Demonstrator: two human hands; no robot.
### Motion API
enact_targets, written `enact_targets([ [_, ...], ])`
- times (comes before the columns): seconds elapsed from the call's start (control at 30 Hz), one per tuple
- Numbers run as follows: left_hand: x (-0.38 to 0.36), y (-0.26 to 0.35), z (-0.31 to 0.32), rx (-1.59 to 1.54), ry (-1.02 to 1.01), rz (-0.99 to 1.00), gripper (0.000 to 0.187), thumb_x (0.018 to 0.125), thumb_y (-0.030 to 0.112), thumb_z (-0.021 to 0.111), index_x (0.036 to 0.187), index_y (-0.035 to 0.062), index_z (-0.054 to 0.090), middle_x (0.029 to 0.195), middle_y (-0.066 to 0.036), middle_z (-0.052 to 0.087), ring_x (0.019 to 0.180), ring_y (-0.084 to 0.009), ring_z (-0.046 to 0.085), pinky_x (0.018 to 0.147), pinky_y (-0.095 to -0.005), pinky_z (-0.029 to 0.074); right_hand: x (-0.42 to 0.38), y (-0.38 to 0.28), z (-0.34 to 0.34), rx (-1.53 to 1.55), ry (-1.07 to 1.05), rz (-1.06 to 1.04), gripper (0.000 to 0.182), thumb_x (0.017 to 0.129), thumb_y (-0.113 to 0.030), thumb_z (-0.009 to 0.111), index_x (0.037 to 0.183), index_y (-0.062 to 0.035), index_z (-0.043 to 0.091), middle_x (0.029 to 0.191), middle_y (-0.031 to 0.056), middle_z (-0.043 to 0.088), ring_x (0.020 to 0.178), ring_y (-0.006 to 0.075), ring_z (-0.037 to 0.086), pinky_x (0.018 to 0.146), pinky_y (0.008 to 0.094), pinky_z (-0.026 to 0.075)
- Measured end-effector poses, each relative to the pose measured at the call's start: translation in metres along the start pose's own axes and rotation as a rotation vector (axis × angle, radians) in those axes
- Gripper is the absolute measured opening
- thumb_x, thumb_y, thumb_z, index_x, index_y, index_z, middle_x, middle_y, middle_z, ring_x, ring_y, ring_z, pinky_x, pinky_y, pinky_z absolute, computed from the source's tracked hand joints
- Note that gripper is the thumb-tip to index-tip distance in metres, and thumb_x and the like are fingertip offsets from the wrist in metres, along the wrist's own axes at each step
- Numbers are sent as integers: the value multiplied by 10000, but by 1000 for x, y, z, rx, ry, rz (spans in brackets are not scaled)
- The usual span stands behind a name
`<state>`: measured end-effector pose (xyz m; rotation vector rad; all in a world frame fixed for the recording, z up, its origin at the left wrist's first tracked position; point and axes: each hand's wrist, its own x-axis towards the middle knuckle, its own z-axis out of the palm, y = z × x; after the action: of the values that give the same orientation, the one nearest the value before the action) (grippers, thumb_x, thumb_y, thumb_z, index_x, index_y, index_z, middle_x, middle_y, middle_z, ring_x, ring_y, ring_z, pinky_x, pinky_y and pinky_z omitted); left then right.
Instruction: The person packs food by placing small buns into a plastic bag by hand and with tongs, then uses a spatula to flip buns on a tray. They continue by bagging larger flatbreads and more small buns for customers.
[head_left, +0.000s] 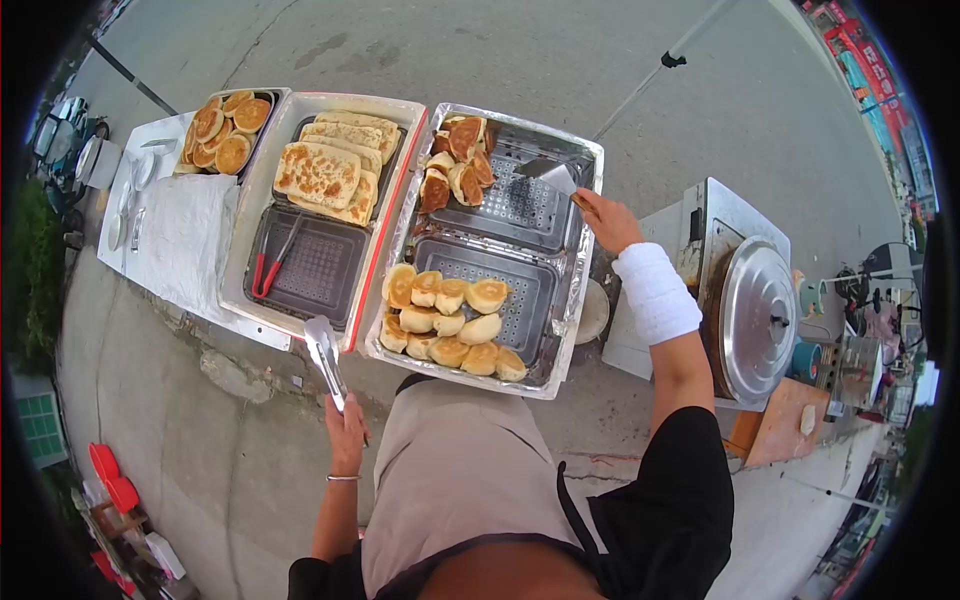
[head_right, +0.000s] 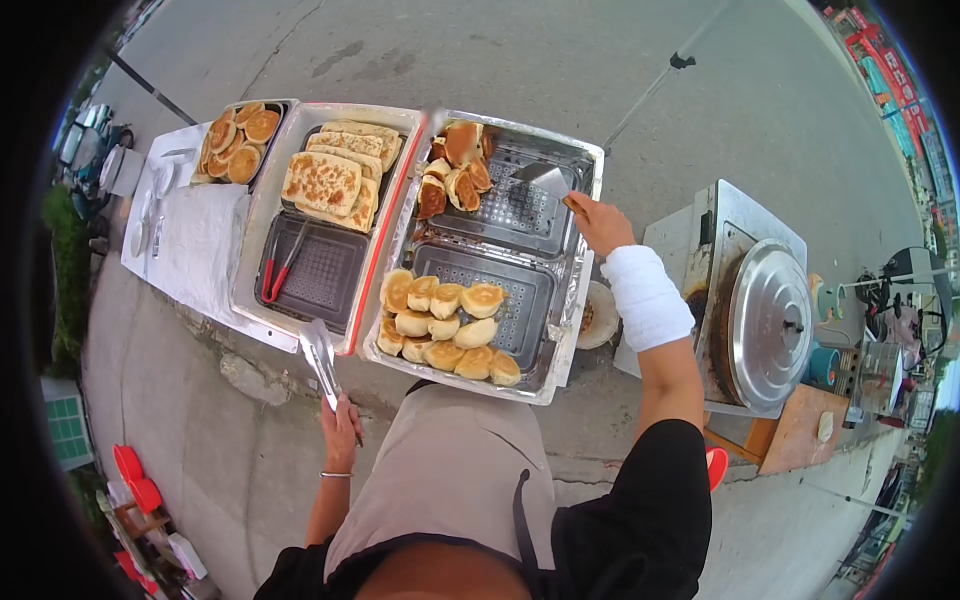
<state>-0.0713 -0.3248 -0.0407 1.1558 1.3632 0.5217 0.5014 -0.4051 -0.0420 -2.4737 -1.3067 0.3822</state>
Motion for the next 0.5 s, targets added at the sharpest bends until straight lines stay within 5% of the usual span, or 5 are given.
enact_targets([
  [0.27,-26,-3,42,-73,89,-129,288,1026,300,436,1121,30,471,644,16,419,455,-65,406,383,-240,369,85,-28,5,-175,-103,18,341,932,-224,506,1260,-240,599,1042,163,696,933,396,666,816,507,534],
  [0.5,5,3,50,-110,8,-128,300,1029,340,419,1130,61,461,687,8,443,488,-70,421,400,-238,379,-32,5,-56,-293,-308,-46,358,926,-199,513,1270,-217,609,946,178,703,842,417,666,759,523,528],
])
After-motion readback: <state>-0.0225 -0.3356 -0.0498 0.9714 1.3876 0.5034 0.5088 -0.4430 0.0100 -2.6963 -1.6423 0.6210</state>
